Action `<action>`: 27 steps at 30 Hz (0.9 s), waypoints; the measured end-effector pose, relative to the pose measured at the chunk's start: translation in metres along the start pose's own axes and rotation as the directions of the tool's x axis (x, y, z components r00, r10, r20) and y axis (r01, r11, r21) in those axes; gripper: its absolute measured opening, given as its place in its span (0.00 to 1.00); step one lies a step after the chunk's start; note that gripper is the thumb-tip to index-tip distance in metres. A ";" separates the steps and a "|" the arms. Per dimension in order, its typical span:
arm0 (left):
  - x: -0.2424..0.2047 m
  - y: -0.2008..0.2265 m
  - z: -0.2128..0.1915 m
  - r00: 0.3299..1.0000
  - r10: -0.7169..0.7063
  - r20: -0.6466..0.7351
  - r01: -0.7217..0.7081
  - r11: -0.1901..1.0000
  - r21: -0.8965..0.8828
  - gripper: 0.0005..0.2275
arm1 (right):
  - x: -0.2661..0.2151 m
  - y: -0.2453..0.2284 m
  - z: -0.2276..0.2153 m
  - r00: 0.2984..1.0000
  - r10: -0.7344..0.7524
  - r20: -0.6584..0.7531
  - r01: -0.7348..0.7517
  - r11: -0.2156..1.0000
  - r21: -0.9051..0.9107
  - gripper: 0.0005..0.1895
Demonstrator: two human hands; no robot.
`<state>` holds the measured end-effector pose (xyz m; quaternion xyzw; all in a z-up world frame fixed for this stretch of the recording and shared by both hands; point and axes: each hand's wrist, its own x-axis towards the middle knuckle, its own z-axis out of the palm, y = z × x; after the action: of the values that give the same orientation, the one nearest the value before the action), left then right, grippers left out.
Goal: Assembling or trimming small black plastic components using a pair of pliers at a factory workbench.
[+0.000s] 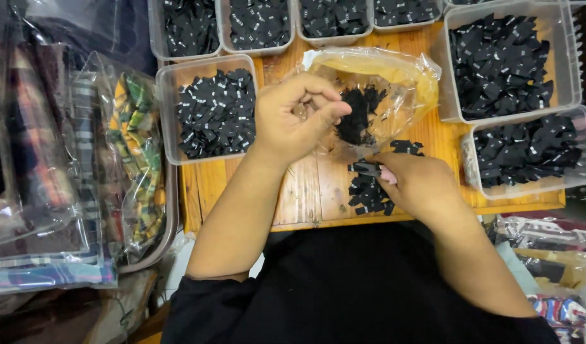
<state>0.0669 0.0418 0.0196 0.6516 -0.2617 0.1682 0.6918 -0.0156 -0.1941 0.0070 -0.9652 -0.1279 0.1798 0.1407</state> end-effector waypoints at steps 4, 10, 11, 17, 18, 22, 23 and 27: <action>-0.005 -0.006 0.002 0.997 0.027 -0.077 -0.022 0.998 0.064 0.06 | 0.005 -0.004 0.010 1.000 -0.003 -0.027 0.001 0.998 -0.060 0.16; -0.006 -0.016 0.001 0.987 0.083 -0.139 -0.078 0.996 0.042 0.07 | 0.001 0.006 0.025 0.993 0.026 -0.113 -0.032 0.998 -0.051 0.15; -0.005 -0.016 0.001 0.991 0.087 -0.107 -0.086 0.996 0.009 0.07 | 0.000 -0.001 0.016 0.992 0.047 -0.117 -0.044 0.999 0.031 0.14; -0.005 0.012 0.006 0.995 -0.063 0.082 0.075 0.984 -0.159 0.03 | -0.005 -0.005 -0.003 0.960 0.087 -0.266 0.044 0.892 0.451 0.09; -0.004 0.015 0.007 0.985 -0.100 0.143 0.118 0.986 -0.117 0.03 | -0.005 -0.002 -0.002 0.942 0.102 -0.321 0.098 0.830 0.549 0.09; -0.006 0.017 0.013 0.957 -0.130 0.260 0.165 0.979 -0.119 0.08 | 0.000 -0.001 -0.005 0.909 0.178 -0.377 0.152 0.700 0.698 0.08; -0.006 0.018 0.014 0.942 -0.191 0.276 0.224 0.970 -0.093 0.10 | 0.002 -0.009 -0.011 0.901 0.213 -0.378 0.164 0.640 0.751 0.06; -0.012 0.014 0.018 0.886 -0.358 0.294 0.407 0.905 -0.125 0.10 | 0.002 -0.013 -0.005 0.868 0.236 -0.438 0.269 0.518 0.812 0.06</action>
<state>0.0470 0.0263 0.0242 0.6406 -0.2318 -0.0855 0.7270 -0.0144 -0.1822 0.0150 -0.7795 0.0083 -0.0372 0.6253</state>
